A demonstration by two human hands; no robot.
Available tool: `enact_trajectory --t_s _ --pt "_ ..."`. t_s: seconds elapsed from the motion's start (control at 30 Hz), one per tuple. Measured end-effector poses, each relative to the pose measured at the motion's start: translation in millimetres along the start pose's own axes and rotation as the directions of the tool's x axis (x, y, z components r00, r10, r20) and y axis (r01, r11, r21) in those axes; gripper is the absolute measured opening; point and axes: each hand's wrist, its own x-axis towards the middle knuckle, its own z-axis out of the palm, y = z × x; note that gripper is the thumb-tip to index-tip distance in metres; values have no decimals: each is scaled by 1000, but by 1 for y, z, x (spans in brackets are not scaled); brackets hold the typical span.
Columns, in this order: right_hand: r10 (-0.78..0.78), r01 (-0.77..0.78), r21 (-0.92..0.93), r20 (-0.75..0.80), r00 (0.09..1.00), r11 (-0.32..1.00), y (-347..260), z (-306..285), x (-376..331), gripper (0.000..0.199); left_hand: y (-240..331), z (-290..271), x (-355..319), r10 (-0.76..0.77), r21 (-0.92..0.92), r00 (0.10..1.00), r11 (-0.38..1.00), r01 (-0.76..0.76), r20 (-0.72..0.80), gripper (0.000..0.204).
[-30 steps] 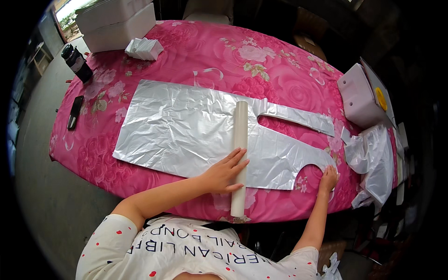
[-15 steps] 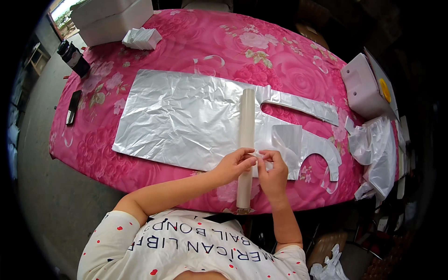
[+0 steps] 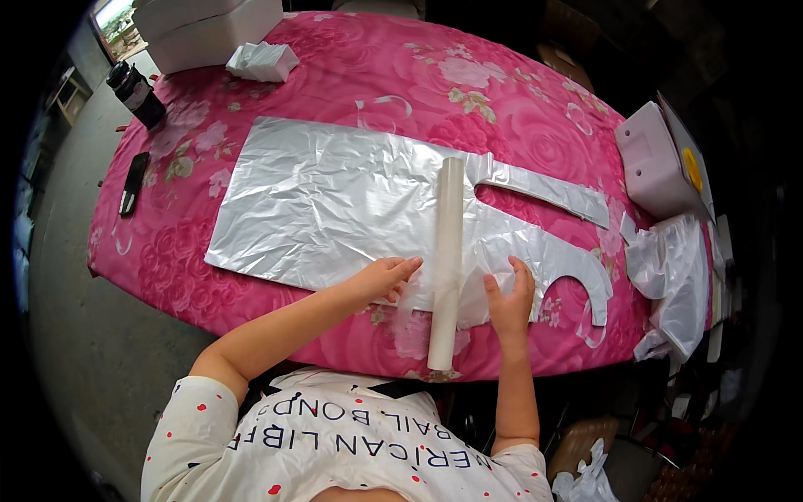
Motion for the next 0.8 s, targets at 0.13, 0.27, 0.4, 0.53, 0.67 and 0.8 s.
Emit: enact_trajectory --t_s 0.13,0.27,0.4,0.53,0.67,0.8 --pt "-43 56 -83 155 987 995 -14 8 5 40 -4 6 -1 119 207 993 971 -119 12 27" --pt "170 -194 200 130 977 960 21 15 1 29 4 7 -6 100 273 995 957 -103 24 20" --pt "541 -433 768 136 830 472 78 -42 17 21 -11 0 -3 178 324 982 927 -189 66 18" --pt "811 -420 719 -350 468 553 181 -124 2 26 -12 2 1 185 389 977 896 -213 108 16" --pt "383 -368 145 -557 737 919 149 -122 -41 26 27 5 -21 -29 468 991 883 -34 127 16" --pt "264 -310 133 282 922 941 -16 -54 -62 29 0 -44 -3 192 77 951 973 -216 240 16"
